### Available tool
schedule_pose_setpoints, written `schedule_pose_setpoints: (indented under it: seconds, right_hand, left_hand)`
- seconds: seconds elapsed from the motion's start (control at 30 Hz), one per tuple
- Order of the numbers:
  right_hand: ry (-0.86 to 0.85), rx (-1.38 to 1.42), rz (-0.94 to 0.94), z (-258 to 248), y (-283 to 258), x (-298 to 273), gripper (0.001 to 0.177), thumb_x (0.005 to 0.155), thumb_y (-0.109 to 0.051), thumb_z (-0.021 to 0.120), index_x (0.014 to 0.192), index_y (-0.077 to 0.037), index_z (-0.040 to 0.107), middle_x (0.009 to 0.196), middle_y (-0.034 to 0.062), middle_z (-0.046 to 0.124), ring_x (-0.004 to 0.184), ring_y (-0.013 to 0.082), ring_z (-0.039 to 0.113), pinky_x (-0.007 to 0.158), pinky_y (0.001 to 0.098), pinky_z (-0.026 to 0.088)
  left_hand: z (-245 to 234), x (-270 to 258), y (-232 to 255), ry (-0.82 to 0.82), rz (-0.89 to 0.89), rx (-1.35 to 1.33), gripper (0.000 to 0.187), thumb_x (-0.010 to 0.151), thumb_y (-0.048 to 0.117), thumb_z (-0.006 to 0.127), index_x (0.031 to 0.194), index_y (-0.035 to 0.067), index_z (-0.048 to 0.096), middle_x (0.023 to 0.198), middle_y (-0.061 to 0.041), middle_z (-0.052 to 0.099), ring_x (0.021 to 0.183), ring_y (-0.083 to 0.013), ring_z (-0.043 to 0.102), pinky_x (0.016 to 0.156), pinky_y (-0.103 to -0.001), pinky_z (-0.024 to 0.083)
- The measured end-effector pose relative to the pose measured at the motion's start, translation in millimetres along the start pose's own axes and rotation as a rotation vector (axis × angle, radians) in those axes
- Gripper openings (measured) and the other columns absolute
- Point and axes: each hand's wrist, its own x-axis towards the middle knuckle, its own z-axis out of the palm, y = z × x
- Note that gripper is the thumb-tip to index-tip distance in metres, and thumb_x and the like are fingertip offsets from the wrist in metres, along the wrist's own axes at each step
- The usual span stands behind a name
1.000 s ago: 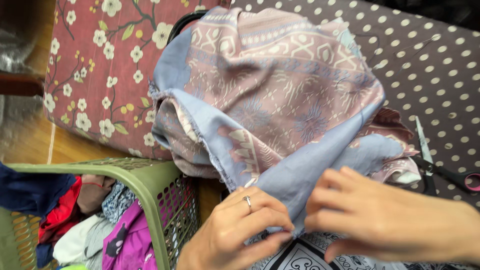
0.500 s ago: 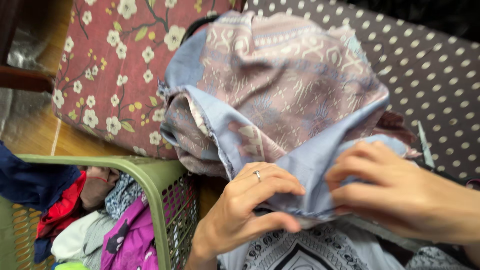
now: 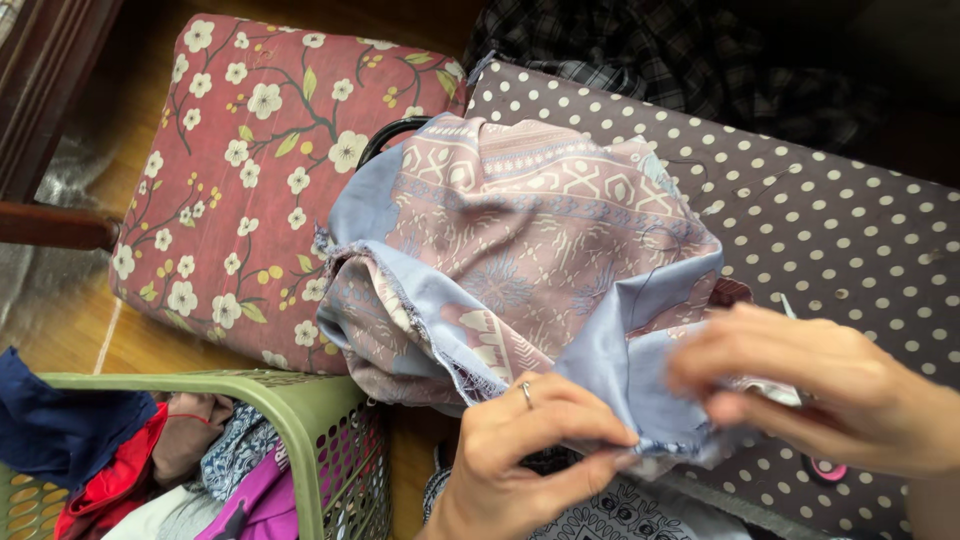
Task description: The person hand-sews the frayed edge of a patterned fabric item with a needle and thread, pulling stitches through the cloth and working along the edge while the item rests on a cushioned surface. Scissors and a thread spool lie nearby, and the person occasionally repositions the fabric and thread.
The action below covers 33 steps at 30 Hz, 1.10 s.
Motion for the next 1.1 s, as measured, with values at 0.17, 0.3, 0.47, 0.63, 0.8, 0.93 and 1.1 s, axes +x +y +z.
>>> schedule_pose_setpoints:
  seconds: [0.17,0.3,0.47,0.63,0.8,0.93,1.1]
  right_hand:
    - [-0.083,0.135,0.039,15.5,-9.0,19.8,0.047,0.091,-0.010,0.067,0.134,0.006,0.055,0.130,0.0157,0.066,0.116,0.0263,0.064,0.093,0.0376,0.054]
    - [-0.188,0.209,0.152,14.9,-9.3,25.0,0.038,0.095,-0.015,0.070,0.129,0.000,0.062,0.108,0.0052,0.071,0.096,0.0182,0.067,0.083,0.0340,0.052]
    - [-0.195,0.286,0.145,7.8,-4.3,27.8,0.008,0.100,-0.011,0.067,0.104,-0.005,0.070,0.093,0.0037,0.068,0.087,0.0178,0.066,0.077,0.0322,0.053]
    - [-0.113,0.184,0.060,4.7,-3.3,32.3,0.007,0.096,-0.009,0.067,0.101,-0.004,0.067,0.090,0.0042,0.064,0.083,0.0178,0.062,0.075,0.0317,0.049]
    - [-0.128,0.079,0.068,1.9,-3.0,38.3,0.005,0.095,-0.011,0.069,0.099,-0.007,0.068,0.088,0.0015,0.063,0.083,0.0169,0.061,0.077,0.0332,0.046]
    - [-0.099,0.054,0.042,3.1,-2.6,41.5,0.007,0.094,-0.013,0.070,0.097,-0.009,0.066,0.088,0.0008,0.061,0.085,0.0169,0.060,0.081,0.0350,0.044]
    - [-0.100,0.139,0.060,0.1,3.3,43.1,0.008,0.095,-0.014,0.071,0.096,-0.007,0.066,0.086,0.0006,0.063,0.085,0.0162,0.064,0.083,0.0344,0.045]
  left_hand:
    - [-3.3,5.6,1.0,-0.015,0.109,0.118,0.024,0.086,-0.002,0.084,0.107,0.006,0.075,0.099,-0.006,0.073,0.094,-0.0187,0.074,0.087,-0.030,0.059]
    - [-4.4,2.7,3.4,0.055,0.152,0.252,0.026,0.080,-0.001,0.087,0.102,0.007,0.076,0.096,-0.006,0.075,0.088,-0.0177,0.073,0.081,-0.030,0.056]
    - [-4.6,2.2,-3.0,0.062,0.062,0.056,0.022,0.087,-0.001,0.086,0.105,0.003,0.075,0.097,-0.006,0.076,0.088,-0.0164,0.075,0.082,-0.026,0.058]
    - [-4.5,1.5,-7.1,0.080,-0.064,-0.040,0.028,0.086,0.004,0.087,0.109,0.003,0.073,0.100,-0.007,0.077,0.091,-0.0148,0.075,0.080,-0.026,0.059]
    - [0.2,0.0,-10.3,0.079,-0.249,-0.115,0.030,0.082,0.005,0.088,0.108,0.001,0.074,0.100,-0.008,0.080,0.080,-0.0102,0.070,0.071,-0.025,0.056]
    - [6.6,-1.2,-15.2,0.109,-0.301,-0.267,0.025,0.088,0.002,0.083,0.110,0.000,0.071,0.101,-0.008,0.079,0.093,-0.0094,0.075,0.084,-0.024,0.061]
    - [8.0,-1.8,-18.1,0.083,-0.347,-0.307,0.027,0.088,0.003,0.083,0.111,0.000,0.070,0.100,-0.008,0.078,0.095,-0.0104,0.075,0.088,-0.025,0.061]
